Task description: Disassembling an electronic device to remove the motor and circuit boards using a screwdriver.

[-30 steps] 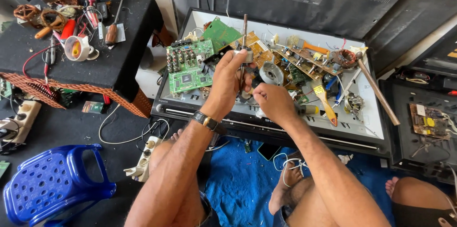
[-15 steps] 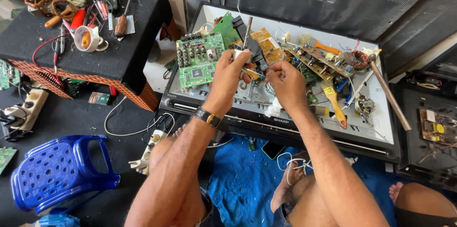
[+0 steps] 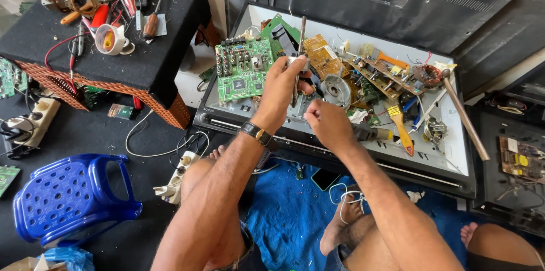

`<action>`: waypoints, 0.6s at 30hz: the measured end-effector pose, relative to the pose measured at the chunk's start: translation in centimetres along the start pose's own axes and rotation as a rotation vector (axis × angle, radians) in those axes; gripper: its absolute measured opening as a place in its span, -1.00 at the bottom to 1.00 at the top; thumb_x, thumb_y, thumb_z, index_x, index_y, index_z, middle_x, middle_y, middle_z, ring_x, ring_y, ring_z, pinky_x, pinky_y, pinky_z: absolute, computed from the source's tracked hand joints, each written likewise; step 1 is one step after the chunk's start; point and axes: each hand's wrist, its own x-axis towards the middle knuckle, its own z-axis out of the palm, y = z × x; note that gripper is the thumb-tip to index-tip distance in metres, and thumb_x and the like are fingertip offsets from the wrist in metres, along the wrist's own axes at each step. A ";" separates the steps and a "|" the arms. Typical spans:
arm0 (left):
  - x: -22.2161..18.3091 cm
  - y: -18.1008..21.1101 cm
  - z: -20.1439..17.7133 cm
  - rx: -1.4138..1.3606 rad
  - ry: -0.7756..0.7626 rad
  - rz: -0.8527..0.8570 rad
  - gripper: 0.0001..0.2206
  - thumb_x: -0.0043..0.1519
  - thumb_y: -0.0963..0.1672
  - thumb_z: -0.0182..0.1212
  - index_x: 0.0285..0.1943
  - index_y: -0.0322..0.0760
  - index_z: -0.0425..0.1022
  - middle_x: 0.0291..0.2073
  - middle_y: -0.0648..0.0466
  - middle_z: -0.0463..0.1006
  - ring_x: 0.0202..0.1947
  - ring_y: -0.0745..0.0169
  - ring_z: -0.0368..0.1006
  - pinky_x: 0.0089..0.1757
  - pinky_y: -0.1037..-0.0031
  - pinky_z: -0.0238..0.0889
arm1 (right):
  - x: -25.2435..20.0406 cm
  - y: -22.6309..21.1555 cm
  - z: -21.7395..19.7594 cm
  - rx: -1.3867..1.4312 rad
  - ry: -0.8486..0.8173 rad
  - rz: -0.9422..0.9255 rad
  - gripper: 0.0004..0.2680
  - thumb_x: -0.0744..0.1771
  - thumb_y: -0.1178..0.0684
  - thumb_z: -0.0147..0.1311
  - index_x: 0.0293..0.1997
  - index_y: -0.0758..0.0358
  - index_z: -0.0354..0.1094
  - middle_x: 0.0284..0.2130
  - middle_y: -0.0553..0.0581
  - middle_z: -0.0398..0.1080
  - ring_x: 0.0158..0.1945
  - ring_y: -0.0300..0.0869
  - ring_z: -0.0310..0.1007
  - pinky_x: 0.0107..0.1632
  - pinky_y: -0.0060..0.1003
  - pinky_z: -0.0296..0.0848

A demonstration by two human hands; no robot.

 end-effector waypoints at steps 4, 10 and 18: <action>0.0 -0.2 0.1 -0.003 -0.007 0.006 -0.63 0.33 -0.02 0.17 0.07 -0.46 0.38 -0.29 -0.17 0.54 -0.54 0.23 0.57 -0.36 0.55 0.35 | 0.7 -0.3 2.1 -0.106 -0.011 0.039 -0.86 0.37 -0.10 0.00 -0.23 0.06 0.39 -0.33 0.18 0.51 -0.16 0.19 0.57 -0.12 0.13 0.56; -0.6 0.7 0.5 -0.019 -0.021 0.011 -0.61 0.31 -0.02 0.19 0.09 -0.50 0.38 -0.30 -0.14 0.51 -0.53 0.24 0.57 -0.30 0.55 0.33 | 0.8 -0.1 3.8 -0.236 0.042 0.009 -0.88 0.37 -0.07 0.01 -0.25 0.08 0.32 -0.28 0.17 0.46 -0.16 0.20 0.57 -0.13 0.14 0.57; -0.7 1.0 0.7 0.002 -0.007 -0.020 -0.57 0.30 -0.01 0.20 0.13 -0.50 0.38 -0.28 -0.14 0.51 -0.52 0.21 0.58 -0.23 0.46 0.37 | 0.3 -0.7 2.7 -0.260 0.014 0.061 -0.87 0.38 -0.12 -0.04 -0.23 0.01 0.30 -0.29 0.17 0.43 -0.12 0.19 0.56 -0.09 0.17 0.56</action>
